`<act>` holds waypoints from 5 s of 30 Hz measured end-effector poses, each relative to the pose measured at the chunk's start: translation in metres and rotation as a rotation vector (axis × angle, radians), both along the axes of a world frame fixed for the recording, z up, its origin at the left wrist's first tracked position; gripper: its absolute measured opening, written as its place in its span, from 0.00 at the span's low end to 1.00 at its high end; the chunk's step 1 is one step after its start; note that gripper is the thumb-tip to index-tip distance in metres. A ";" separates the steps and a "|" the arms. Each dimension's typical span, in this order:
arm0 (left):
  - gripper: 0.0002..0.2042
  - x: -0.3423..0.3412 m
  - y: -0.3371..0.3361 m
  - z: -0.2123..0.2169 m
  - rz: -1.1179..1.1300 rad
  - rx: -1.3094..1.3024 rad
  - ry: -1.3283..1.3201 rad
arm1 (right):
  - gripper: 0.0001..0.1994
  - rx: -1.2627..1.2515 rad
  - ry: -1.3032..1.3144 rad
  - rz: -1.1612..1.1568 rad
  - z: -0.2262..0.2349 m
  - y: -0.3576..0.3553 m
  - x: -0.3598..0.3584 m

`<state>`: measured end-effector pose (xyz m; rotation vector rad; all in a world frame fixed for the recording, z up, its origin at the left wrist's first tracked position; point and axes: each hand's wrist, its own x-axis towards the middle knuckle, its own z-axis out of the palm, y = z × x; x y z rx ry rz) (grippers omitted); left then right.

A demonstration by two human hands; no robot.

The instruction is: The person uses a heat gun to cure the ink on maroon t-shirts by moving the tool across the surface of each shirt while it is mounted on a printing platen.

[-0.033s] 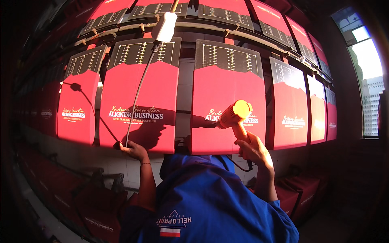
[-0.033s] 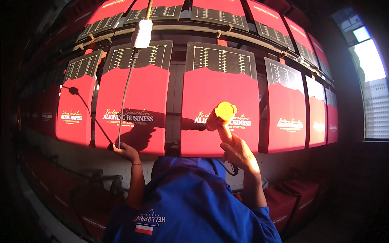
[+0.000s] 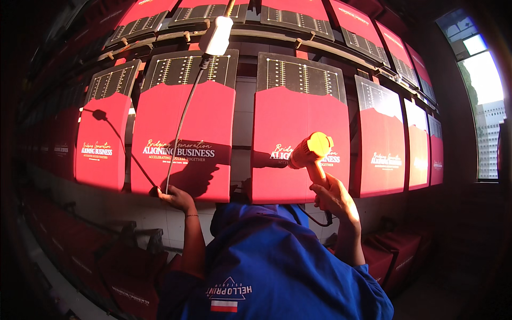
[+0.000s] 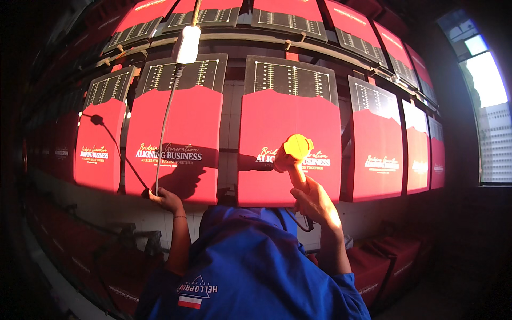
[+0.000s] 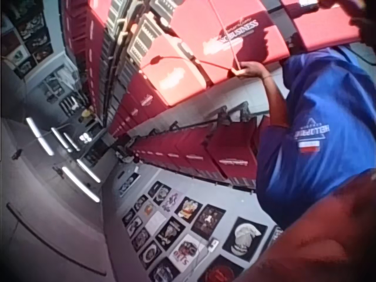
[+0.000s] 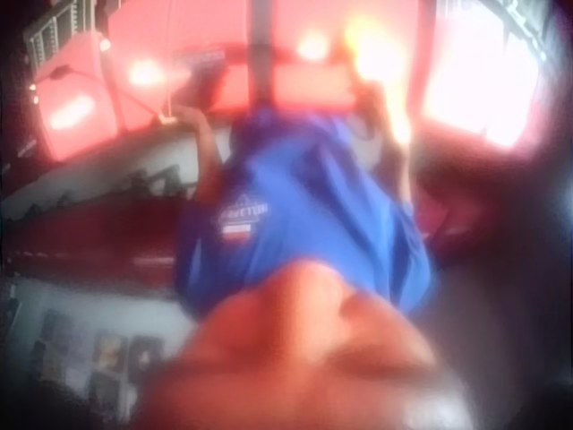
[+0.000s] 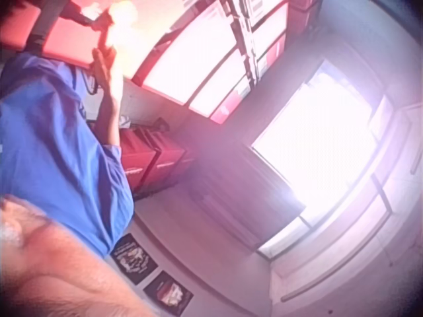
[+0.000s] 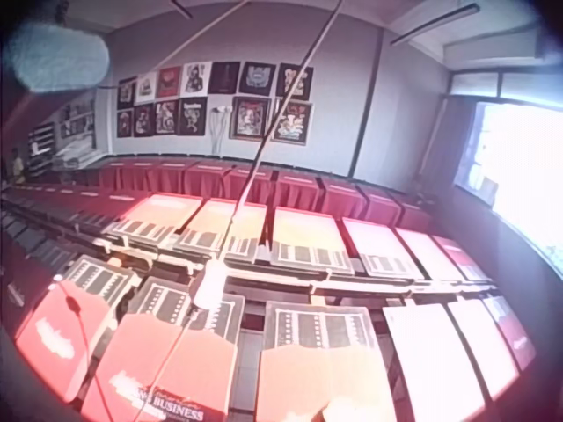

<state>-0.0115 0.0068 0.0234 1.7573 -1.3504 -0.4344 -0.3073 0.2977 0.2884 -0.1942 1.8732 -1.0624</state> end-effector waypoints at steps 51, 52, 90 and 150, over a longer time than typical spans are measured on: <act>0.28 0.007 -0.005 0.000 -0.006 -0.057 -0.303 | 0.14 -0.206 0.134 -0.162 -0.022 0.095 -0.021; 0.28 0.008 -0.009 0.002 -0.032 -0.100 -0.299 | 0.15 -0.280 0.102 -0.164 -0.024 0.084 -0.014; 0.30 0.339 -0.451 -0.070 0.292 0.002 -0.084 | 0.12 -0.292 0.076 -0.073 -0.012 -0.268 0.198; 0.20 0.290 -0.449 -0.053 0.477 0.010 -0.162 | 0.11 -0.234 0.022 -0.145 -0.023 -0.295 0.232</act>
